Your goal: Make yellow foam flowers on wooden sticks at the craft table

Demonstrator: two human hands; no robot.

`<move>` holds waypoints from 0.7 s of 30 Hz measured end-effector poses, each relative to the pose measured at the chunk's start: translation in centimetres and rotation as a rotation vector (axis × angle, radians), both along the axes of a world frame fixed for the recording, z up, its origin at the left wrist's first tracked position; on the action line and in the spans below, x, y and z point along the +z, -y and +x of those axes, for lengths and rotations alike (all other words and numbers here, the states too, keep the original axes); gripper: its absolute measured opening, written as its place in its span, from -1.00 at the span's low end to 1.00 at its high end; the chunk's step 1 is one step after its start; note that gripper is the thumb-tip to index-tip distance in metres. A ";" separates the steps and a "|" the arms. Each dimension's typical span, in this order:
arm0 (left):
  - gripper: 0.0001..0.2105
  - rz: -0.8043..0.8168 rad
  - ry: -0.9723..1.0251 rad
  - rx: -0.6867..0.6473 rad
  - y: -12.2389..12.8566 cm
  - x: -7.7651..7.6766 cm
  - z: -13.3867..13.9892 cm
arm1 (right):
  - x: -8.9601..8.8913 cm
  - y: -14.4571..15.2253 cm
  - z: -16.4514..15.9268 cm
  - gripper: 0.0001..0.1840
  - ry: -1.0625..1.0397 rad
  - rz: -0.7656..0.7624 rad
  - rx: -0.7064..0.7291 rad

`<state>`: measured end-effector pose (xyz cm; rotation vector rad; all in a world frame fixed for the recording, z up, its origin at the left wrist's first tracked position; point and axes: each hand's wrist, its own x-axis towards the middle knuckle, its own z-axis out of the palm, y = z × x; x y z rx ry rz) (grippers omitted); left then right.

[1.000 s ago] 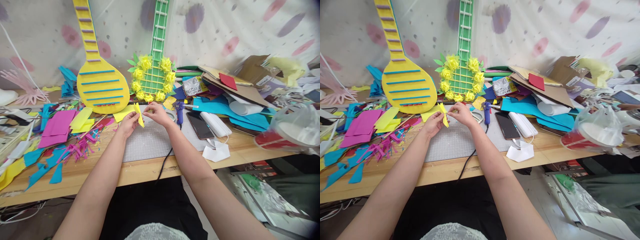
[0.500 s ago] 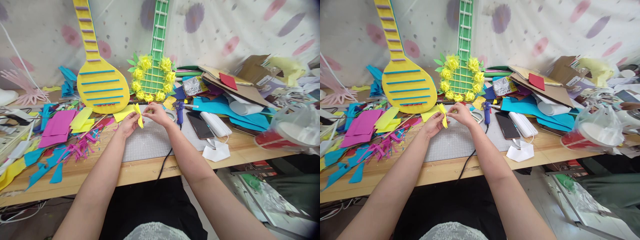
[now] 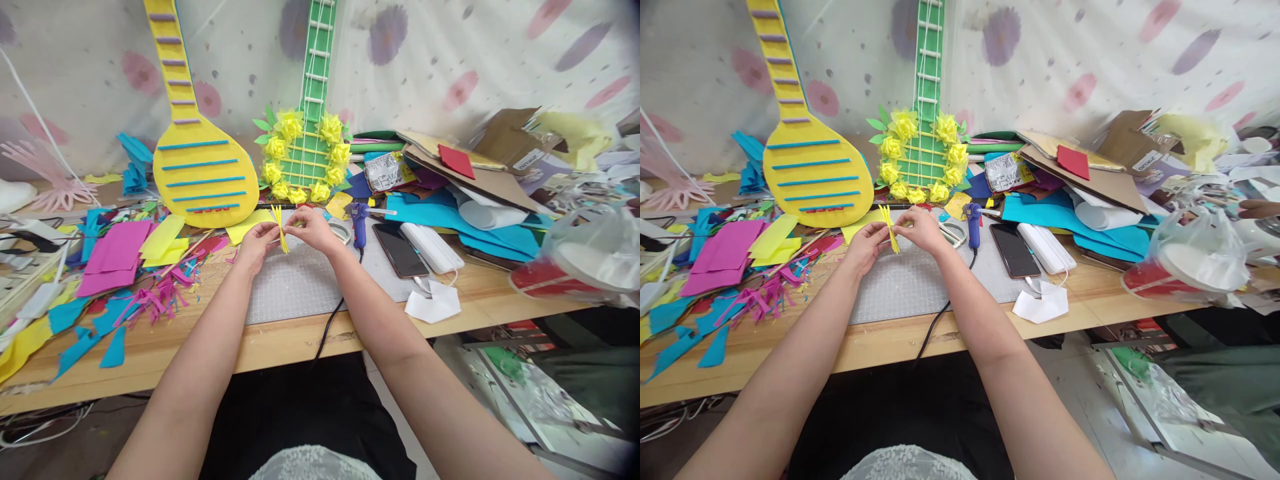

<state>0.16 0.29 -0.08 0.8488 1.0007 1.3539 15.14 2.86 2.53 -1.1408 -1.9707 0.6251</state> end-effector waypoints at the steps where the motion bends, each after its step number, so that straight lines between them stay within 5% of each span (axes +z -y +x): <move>1: -0.71 0.002 -0.014 0.002 0.0 0.0 0.1 | 0.1 0.1 0.0 -0.85 0.016 0.007 -0.018; 10: -0.67 -0.026 -0.092 0.079 0.4 0.6 1.0 | 0.8 0.8 -0.1 -0.88 0.136 0.051 -0.052; 21: -0.75 0.090 -0.228 0.266 -0.3 -0.7 0.9 | 1.4 1.1 0.2 -0.83 0.126 0.048 -0.046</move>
